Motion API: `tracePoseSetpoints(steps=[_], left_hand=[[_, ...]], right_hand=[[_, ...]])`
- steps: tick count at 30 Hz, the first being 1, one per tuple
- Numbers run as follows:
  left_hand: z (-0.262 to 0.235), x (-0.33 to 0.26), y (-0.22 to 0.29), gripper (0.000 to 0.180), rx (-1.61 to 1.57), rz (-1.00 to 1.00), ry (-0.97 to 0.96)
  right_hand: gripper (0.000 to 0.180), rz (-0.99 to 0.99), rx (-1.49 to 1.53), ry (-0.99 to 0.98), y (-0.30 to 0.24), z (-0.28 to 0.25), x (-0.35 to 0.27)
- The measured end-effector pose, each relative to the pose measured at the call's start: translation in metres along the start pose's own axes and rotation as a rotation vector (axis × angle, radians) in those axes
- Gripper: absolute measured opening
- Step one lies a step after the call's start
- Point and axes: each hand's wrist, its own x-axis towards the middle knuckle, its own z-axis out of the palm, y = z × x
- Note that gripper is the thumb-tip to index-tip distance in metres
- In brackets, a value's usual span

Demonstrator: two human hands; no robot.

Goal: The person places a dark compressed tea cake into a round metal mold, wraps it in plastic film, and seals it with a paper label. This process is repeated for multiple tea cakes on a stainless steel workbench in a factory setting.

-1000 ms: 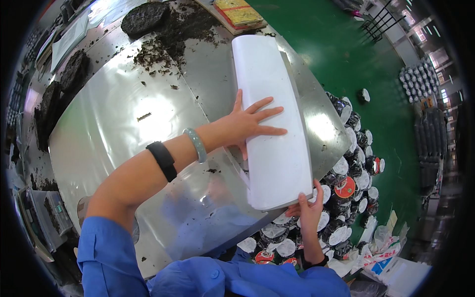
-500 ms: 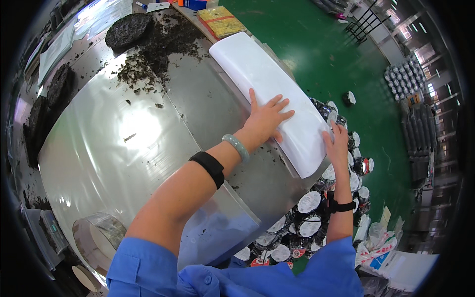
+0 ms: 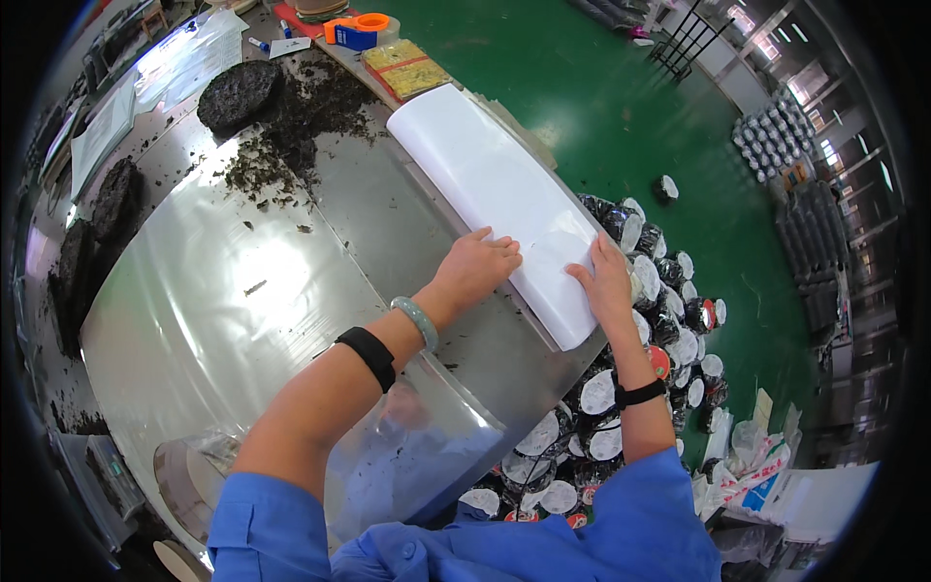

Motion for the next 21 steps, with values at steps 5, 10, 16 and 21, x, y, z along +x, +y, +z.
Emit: tracePoseSetpoints(steps=[5,10,16,21], left_hand=[[-0.014,-0.006,0.019,0.029,-0.224,-0.169,0.028],[-0.027,-0.018,0.039,0.078,-0.308,-0.54,0.18],[-0.019,-0.009,0.034,0.102,-0.915,-0.736,0.01],[-0.037,0.004,0.041,0.1,-1.36,-0.993,-0.001]], right_hand=[[0.084,0.069,-0.019,0.052,-0.005,-0.005,-0.005],[0.078,0.171,-0.006,-0.07,-0.017,-0.012,0.009],[0.061,0.128,0.01,-0.068,-0.014,-0.014,0.017],[0.047,0.066,0.56,-0.239,-0.008,-0.031,0.018]])
